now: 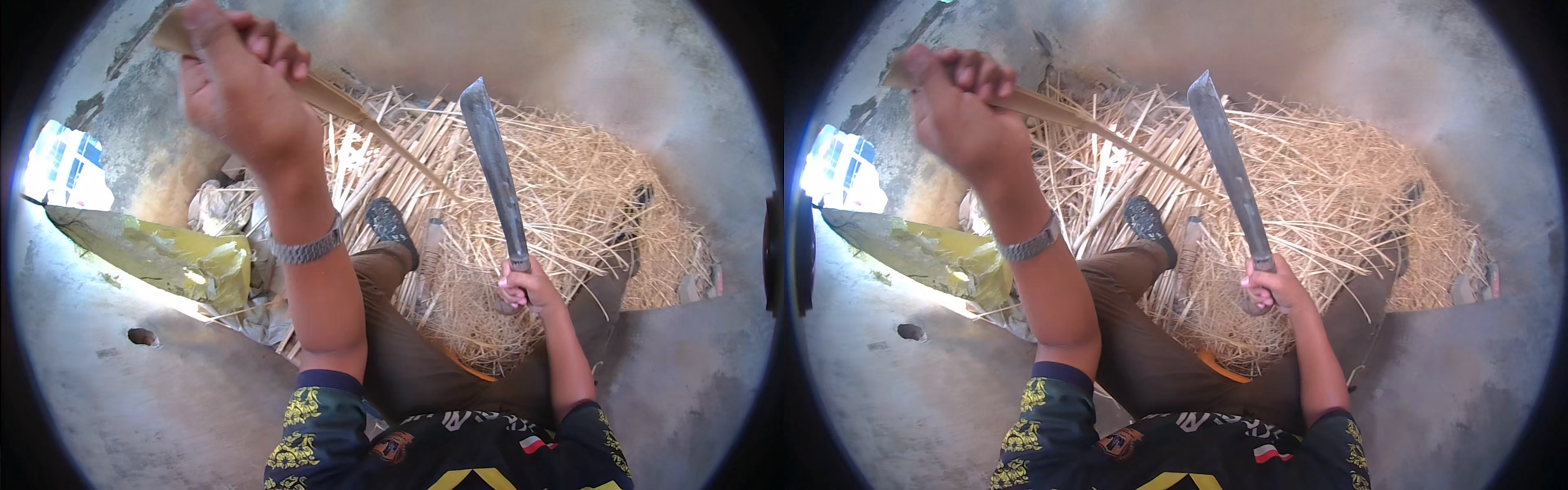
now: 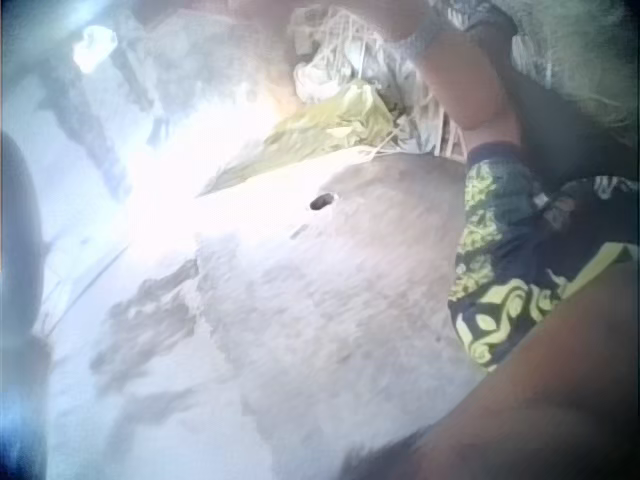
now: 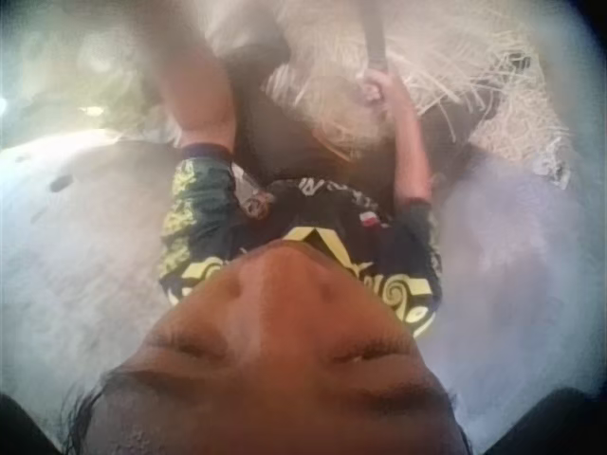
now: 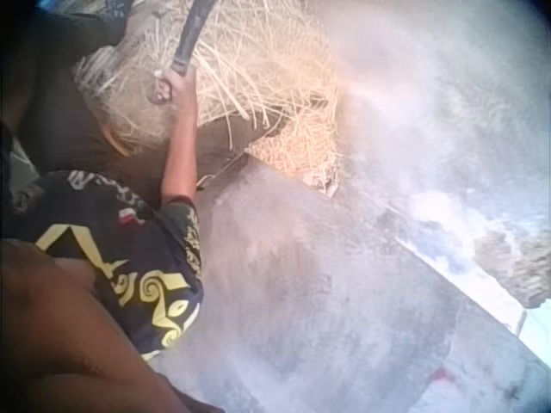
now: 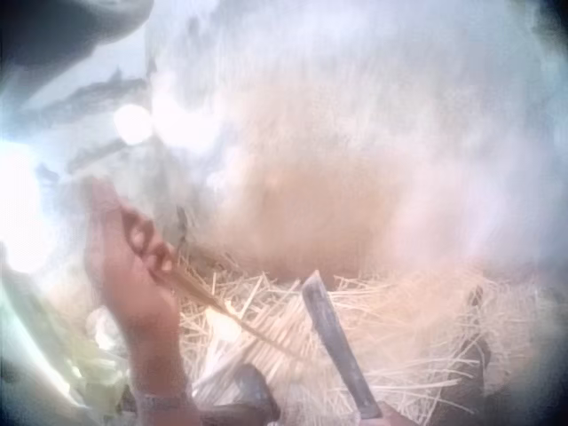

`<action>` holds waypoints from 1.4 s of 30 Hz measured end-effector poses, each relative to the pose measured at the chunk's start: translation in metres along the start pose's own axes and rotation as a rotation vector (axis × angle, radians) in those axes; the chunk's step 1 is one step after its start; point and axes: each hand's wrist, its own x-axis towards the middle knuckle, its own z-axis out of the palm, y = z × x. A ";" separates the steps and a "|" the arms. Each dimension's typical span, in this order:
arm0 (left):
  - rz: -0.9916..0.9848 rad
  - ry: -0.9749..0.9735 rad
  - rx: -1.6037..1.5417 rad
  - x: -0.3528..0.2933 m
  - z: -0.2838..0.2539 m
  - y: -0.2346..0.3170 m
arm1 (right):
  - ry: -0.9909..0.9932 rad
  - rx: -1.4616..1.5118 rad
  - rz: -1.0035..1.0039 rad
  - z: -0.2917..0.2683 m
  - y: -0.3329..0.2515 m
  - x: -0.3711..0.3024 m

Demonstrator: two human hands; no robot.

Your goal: The person sits on the floor and uses a large knife to split long bamboo stalks into thin strips. They hold the stalk with one hand and repeatedly strike it with the knife to separate the fibers, accumulating a pile of processed bamboo strips.

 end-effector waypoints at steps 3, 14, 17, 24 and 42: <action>-0.091 -0.041 -0.028 -0.015 0.008 -0.025 | -0.025 0.064 -0.011 0.012 -0.003 -0.038; -0.295 -0.304 -0.176 -0.052 0.026 -0.038 | 0.014 -0.006 -0.161 0.040 -0.012 -0.119; -0.343 -0.372 -0.213 -0.052 0.025 -0.026 | 0.042 -0.080 -0.195 0.049 -0.017 -0.136; -0.050 -0.381 -0.150 -0.040 0.027 -0.023 | 0.491 -0.350 -0.206 0.054 0.010 -0.127; -0.479 -0.668 -0.535 -0.023 0.001 -0.032 | 0.552 -0.627 -0.130 0.094 0.022 -0.078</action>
